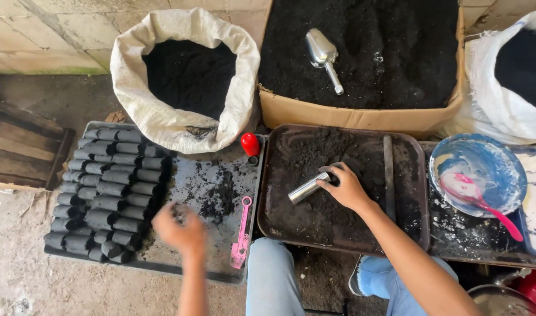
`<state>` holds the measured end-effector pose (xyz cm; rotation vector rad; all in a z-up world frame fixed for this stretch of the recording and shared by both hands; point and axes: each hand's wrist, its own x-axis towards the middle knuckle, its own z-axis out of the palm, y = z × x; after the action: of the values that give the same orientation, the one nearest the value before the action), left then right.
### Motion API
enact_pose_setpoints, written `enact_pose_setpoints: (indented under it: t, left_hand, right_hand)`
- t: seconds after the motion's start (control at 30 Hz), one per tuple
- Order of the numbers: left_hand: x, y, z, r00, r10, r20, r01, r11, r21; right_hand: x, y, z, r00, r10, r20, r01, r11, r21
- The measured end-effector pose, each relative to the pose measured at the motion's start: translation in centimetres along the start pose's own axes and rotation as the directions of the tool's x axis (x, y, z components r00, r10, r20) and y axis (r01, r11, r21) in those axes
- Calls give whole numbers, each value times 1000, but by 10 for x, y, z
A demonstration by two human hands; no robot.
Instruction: The person is manually producing compressed charcoal briquettes by filling a cylindrical metal mold with powder and tamping it down with a rod.
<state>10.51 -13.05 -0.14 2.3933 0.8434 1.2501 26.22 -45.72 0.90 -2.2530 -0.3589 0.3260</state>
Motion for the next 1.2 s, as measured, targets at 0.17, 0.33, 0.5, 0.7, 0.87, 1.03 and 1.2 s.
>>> enact_pose_setpoints:
  t: [0.17, 0.33, 0.5, 0.7, 0.87, 1.03, 1.2]
  left_hand:
    - [41, -84, -71, 793, -608, 23, 552, 735, 394]
    - [43, -112, -106, 716, -651, 252, 539, 744, 395]
    - [40, -133, -107, 730, -601, 325, 455, 783, 425]
    - [43, -145, -104, 741, -549, 386, 427, 829, 360]
    - [33, -155, -105, 822, -452, 347, 352, 881, 316]
    - [15, -184, -99, 890, -339, 304, 234, 913, 334]
    - [5, -213, -91, 975, -80, 209, 10, 949, 314]
  right_hand:
    - [7, -11, -7, 965, 185, 185, -189, 982, 3]
    - [3, -19, -9, 959, 216, 185, -221, 975, 10]
    - [5, -14, -6, 970, 178, 164, -181, 984, 2]
    - [4, -17, -8, 966, 190, 172, -196, 980, 19]
    - [5, -14, -8, 967, 189, 173, -195, 981, 16]
    - [6, -15, -8, 962, 200, 188, -206, 978, 14]
    - [6, -10, -7, 966, 168, 194, -176, 984, 24]
